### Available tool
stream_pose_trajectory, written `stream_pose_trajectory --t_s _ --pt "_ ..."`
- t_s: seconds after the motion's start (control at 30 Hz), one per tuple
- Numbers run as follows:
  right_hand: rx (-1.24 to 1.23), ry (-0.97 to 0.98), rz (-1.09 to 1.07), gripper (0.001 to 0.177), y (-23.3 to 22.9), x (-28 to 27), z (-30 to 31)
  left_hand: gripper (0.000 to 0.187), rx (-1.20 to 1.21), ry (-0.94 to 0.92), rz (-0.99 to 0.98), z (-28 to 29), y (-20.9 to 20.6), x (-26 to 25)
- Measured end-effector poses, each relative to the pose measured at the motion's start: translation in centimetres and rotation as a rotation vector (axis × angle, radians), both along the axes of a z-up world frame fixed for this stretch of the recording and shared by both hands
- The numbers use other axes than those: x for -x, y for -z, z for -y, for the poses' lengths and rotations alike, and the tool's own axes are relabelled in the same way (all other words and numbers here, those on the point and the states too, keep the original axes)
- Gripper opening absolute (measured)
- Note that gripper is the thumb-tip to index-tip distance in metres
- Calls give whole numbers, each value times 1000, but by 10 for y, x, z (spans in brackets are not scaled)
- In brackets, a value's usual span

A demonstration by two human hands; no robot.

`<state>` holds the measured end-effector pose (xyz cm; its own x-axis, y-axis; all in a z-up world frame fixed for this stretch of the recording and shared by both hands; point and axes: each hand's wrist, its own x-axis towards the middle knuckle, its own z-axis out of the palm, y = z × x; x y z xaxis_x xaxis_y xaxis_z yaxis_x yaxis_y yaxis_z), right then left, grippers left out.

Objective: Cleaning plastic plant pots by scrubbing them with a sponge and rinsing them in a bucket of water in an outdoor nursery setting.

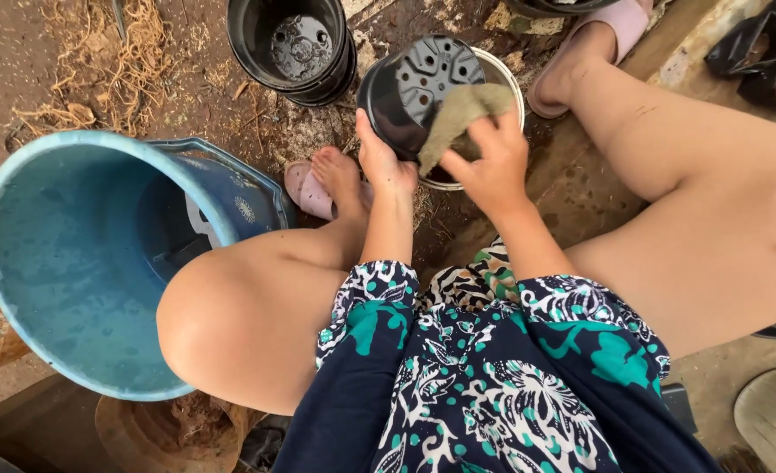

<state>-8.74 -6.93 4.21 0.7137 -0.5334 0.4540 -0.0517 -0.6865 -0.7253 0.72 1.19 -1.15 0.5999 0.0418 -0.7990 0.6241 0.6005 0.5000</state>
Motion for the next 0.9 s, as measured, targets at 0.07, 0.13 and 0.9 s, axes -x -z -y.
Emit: stream_pose_trajectory --t_s 0.07,0.13,0.9 --pt "76 -44 -17 12 12 0 2 57 -37 18 4 4 4 0" --pt "96 -19 29 21 41 7 2 56 -68 -10 14 4 13 5" --pt "-592 110 287 17 -37 -17 -15 47 44 -73 47 1 14 6"
